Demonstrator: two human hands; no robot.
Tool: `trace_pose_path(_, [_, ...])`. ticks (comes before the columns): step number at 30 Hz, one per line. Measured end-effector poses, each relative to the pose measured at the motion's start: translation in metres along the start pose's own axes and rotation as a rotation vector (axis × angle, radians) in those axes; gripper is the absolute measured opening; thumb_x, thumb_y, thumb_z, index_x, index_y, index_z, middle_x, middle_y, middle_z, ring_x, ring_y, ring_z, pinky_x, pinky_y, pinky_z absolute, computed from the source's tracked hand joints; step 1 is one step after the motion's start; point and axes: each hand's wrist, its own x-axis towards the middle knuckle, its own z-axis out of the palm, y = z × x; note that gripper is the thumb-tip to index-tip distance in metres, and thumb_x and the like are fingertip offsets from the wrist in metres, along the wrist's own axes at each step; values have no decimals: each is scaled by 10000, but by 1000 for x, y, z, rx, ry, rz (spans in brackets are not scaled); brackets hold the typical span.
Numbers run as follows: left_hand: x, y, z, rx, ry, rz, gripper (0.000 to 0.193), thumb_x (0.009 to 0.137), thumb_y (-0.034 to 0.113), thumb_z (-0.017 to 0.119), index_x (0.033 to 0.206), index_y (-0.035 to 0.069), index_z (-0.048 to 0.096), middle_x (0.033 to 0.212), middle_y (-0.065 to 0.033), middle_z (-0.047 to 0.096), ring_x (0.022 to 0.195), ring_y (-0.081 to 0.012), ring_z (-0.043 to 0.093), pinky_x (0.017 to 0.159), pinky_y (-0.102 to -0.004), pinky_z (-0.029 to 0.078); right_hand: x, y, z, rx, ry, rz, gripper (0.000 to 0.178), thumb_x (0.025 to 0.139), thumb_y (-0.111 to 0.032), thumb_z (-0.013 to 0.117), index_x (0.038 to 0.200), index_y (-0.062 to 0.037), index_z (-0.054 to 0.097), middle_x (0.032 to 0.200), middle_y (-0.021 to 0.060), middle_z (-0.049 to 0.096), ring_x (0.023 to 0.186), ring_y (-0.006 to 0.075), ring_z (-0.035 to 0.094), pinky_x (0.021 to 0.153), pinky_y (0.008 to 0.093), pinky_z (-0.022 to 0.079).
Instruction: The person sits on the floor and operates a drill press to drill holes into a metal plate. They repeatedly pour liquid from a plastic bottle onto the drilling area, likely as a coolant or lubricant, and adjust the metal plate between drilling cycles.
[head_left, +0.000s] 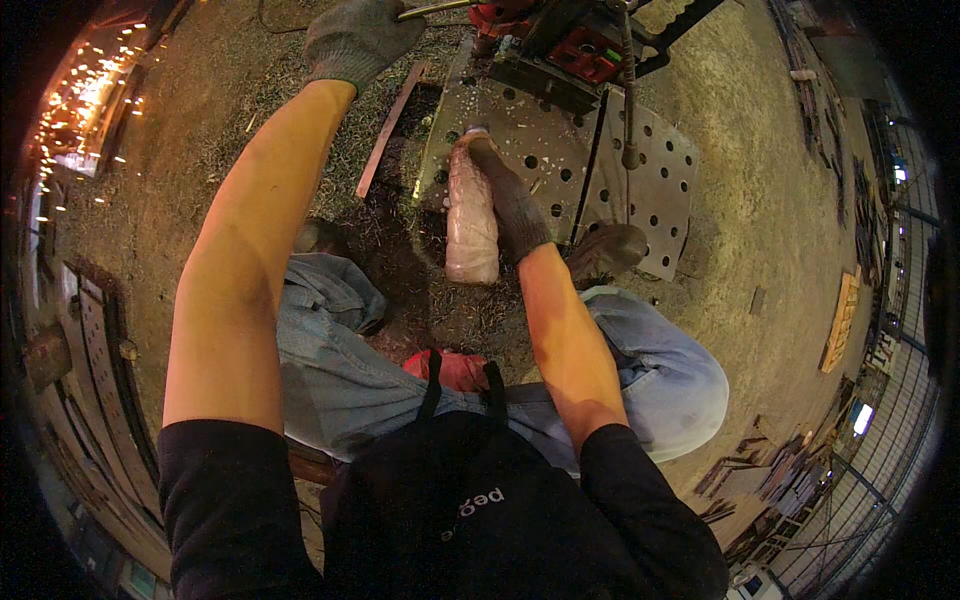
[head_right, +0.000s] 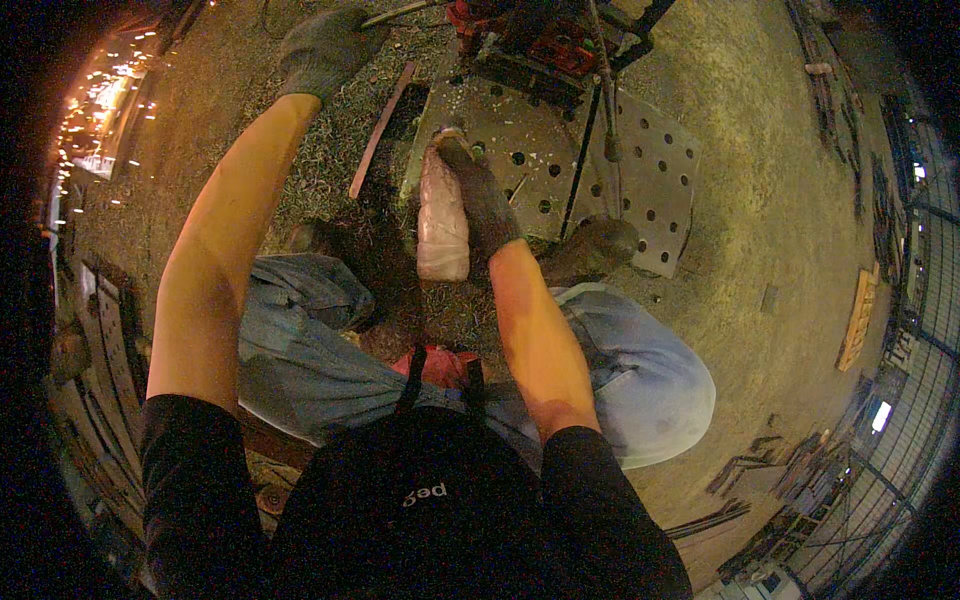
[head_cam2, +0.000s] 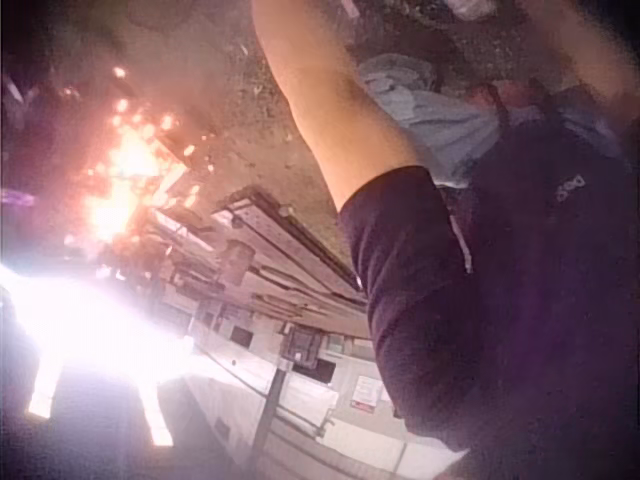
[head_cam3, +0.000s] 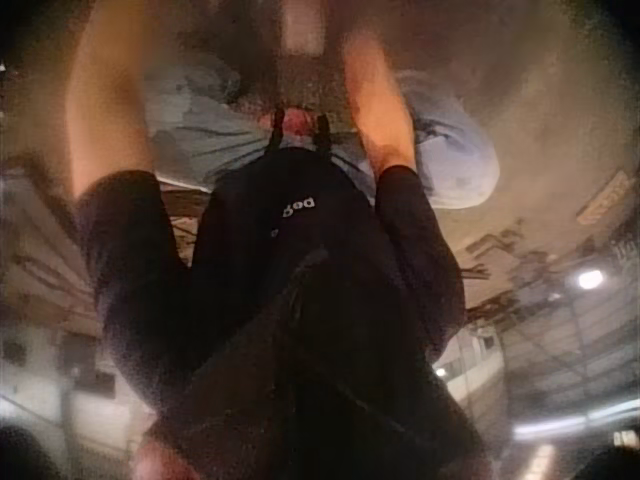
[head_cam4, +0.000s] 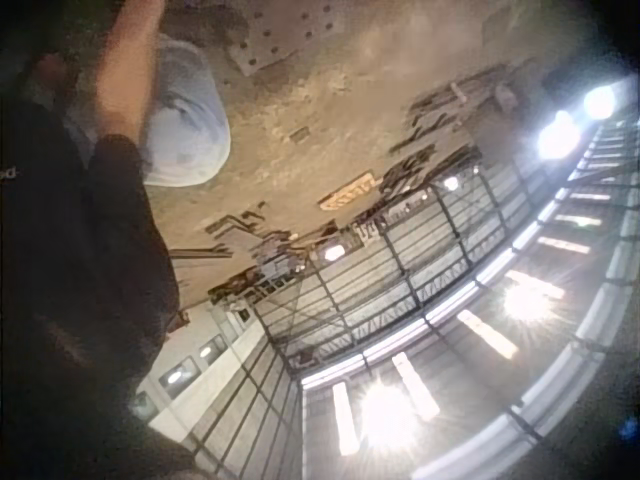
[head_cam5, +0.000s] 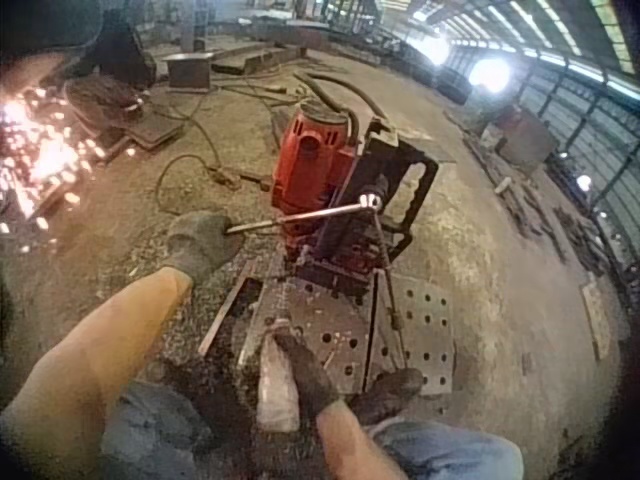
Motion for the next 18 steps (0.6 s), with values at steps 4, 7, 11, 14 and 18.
trace_pose_path(4, [-3,2,0,-49,47,60,363,874,462,645,937,137,795,882,-167,746,842,-362,729,734,-492,559,11,6,-9,13,-38,-83,380,1022,-440,636,1191,-104,691,1013,20,703,872,137,665,778,298,563])
trace_pose_path(7, [0,0,5,-36,52,50,357,864,466,648,927,146,793,877,-163,744,842,-369,727,737,-501,559,16,11,-17,12,-86,-58,398,995,-452,664,1221,-125,667,1089,21,698,910,145,665,808,314,557])
trace_pose_path(11, [1,-3,7,-39,46,36,351,854,471,651,918,156,792,876,-166,743,841,-375,726,734,-507,558,4,4,-4,14,-55,-23,328,1033,-405,624,1164,-113,691,1004,1,699,840,114,656,745,282,555])
trace_pose_path(14, [3,-4,8,-11,38,13,339,856,465,649,914,165,795,875,-169,743,841,-376,729,730,-508,559,1,2,0,-11,-10,-43,314,1038,-385,616,1185,-115,680,1006,3,691,839,117,659,740,289,556])
trace_pose_path(18, [4,-2,12,-28,47,25,330,860,462,644,914,176,799,877,-164,747,843,-376,731,730,-506,562,5,4,-11,-114,-93,-123,410,985,-411,675,1226,-79,654,1050,43,692,885,162,664,779,320,557])
